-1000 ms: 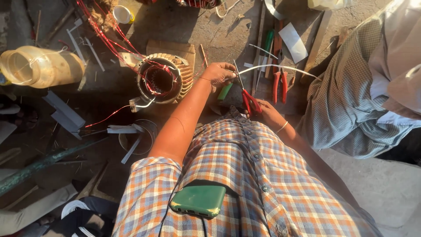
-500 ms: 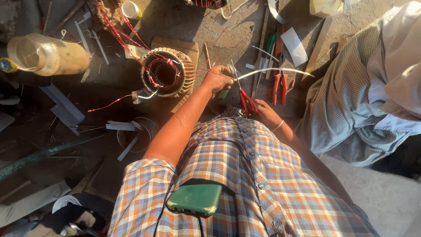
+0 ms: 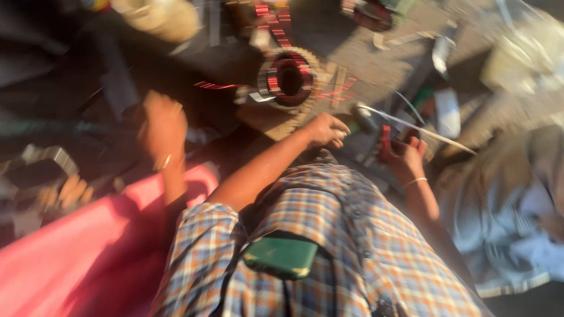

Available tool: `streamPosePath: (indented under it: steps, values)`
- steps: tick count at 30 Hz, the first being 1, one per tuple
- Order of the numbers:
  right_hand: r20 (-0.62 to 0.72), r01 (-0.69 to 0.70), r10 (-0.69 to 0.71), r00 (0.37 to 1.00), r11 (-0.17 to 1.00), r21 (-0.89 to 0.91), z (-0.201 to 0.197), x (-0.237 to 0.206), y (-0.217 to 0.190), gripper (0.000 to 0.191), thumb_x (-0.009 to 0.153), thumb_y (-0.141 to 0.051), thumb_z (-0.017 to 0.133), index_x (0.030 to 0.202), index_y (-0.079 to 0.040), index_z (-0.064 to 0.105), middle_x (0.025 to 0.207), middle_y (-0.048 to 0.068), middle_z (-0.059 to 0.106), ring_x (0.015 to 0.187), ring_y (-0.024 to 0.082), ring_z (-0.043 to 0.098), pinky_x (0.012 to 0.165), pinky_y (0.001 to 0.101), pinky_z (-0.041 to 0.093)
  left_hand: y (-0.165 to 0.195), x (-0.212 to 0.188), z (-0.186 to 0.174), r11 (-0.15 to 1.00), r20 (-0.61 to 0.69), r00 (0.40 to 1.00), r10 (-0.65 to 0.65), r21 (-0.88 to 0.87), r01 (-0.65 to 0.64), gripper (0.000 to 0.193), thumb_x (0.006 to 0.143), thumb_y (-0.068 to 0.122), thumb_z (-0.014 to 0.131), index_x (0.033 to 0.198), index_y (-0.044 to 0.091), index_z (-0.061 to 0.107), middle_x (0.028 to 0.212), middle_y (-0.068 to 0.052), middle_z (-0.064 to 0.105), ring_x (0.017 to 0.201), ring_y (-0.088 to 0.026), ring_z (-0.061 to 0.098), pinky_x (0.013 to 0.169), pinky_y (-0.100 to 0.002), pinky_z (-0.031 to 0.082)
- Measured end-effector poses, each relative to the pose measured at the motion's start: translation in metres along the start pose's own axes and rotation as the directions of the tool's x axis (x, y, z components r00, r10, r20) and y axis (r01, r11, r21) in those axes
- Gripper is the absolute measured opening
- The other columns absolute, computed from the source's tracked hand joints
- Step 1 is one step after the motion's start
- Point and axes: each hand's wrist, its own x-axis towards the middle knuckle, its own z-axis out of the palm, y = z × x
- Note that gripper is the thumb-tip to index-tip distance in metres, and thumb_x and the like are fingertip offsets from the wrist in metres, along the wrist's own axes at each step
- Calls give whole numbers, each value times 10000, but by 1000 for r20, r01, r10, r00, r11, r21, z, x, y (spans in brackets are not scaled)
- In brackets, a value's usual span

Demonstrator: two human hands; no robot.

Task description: The person sits on the ground winding red enameled wire into the slots of an electric motor stator, pressing coils down by hand and using pliers to arrange and secure the wire ends. They occasionally pick up and reposition the stator and use a hammer and scissors nearby while continuing to seat the windings.

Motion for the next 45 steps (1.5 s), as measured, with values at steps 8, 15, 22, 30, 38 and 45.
streamPosePath:
  steps: [8,15,22,30,38,45]
  values:
    - [-21,203,-330,944,626,-753,1,23,-60,236,1045,-254,630,1077,-136,831,980,104,792,823,192,748,746,312,574,-4,-66,-55,979,-144,983,-112,154,134,209,1009,82,543,1126,30,709,873,-80,720,628,-163,705,535,-302,569]
    - [275,630,-578,768,758,-167,127,5,-207,278,988,-23,667,1263,-18,703,1133,114,708,989,171,688,816,307,572,-4,-113,-79,947,-334,914,228,-143,-288,201,948,-45,589,1111,-31,707,853,-103,716,632,-164,670,524,-292,537]
    - [267,797,-751,604,573,-191,225,37,-303,274,925,-55,737,1197,-49,708,1092,101,740,933,183,727,794,313,569,6,-165,-93,712,-644,304,702,613,-343,371,793,-124,619,1152,-37,654,1057,-105,725,1000,-135,690,875,-293,529]
    - [520,957,-804,289,240,-160,205,23,-299,160,926,-95,746,1081,-77,778,941,123,743,836,254,698,751,359,538,18,-178,-58,433,-860,285,423,-85,-898,151,949,0,735,1084,18,671,1030,-78,740,922,-165,690,850,-325,578]
    - [630,963,-734,255,250,-98,203,-3,-312,117,925,-117,754,1028,-75,788,896,113,734,823,268,686,768,376,525,32,-197,-28,369,-952,166,256,-63,-927,194,940,12,729,1116,23,650,1035,-67,714,955,-162,712,889,-303,576]
    - [661,975,-720,210,204,-88,207,-7,-319,121,910,-132,780,1010,-63,785,883,102,749,812,267,683,765,380,531,39,-210,-20,571,-954,85,286,99,-815,129,976,15,694,1096,11,648,1078,-69,684,1021,-159,723,872,-302,580]
